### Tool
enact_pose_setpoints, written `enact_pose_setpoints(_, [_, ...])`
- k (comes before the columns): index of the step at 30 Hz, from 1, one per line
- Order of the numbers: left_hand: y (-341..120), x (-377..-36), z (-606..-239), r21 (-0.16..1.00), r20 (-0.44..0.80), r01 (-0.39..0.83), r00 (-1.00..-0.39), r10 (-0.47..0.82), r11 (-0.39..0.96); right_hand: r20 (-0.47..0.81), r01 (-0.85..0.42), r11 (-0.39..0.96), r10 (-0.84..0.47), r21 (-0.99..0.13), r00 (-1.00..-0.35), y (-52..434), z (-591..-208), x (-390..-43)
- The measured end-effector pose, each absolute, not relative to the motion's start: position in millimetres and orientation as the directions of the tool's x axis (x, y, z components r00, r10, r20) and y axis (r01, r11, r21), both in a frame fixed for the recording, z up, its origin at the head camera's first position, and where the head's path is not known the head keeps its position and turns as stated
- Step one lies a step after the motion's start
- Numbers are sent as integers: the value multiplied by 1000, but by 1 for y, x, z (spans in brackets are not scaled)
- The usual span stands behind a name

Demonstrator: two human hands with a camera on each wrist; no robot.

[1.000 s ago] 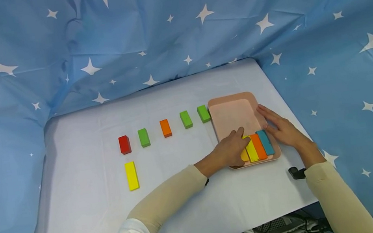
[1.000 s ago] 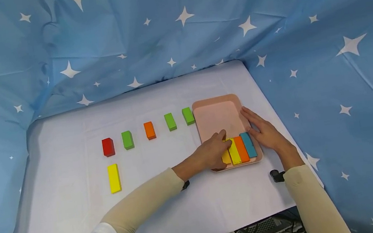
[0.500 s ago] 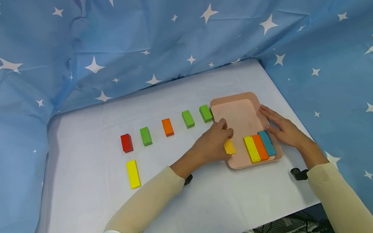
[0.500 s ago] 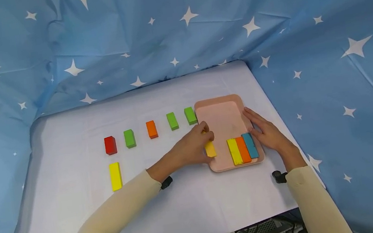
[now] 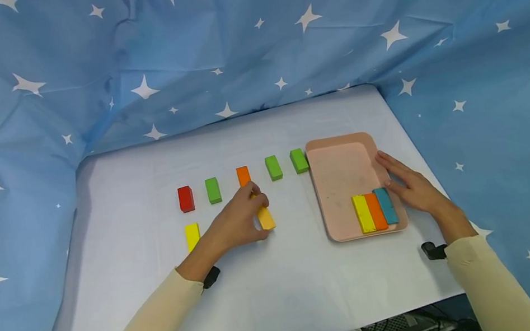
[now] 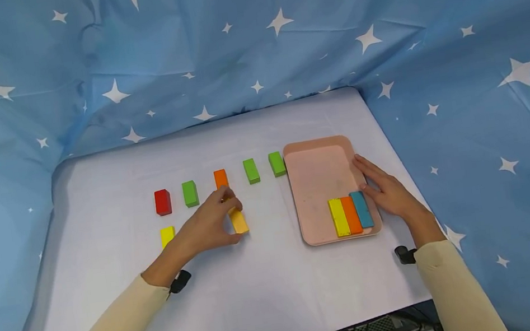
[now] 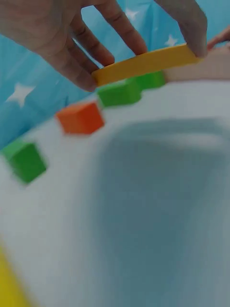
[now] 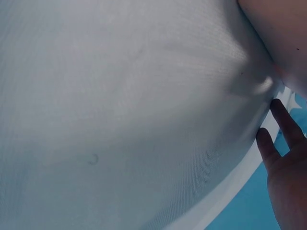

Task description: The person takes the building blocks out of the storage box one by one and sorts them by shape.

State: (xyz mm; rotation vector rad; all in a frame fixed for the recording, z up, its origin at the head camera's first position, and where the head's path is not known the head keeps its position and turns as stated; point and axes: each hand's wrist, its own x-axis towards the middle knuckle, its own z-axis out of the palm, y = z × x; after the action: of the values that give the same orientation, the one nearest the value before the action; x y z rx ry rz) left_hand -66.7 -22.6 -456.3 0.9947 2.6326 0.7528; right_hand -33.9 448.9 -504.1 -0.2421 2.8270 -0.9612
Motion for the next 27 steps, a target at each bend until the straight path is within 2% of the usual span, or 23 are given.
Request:
enact_pose_setpoints(11, [-87,-53,-485,548,-50,499,-781,622,671,-90,-106,777,-205,-620,-975,452,-508,-32])
enact_pose_setpoints(16, [-100,-51,-493,558,-26,524,-764,645,644,-92,-104,772,-206,-627,-974,452,-508,-34])
enact_pose_setpoints(27, [-121,-47,-499,529,-58,555,-731,680,642,-102,-94,765,-204,-637,-974,451,-508,-36])
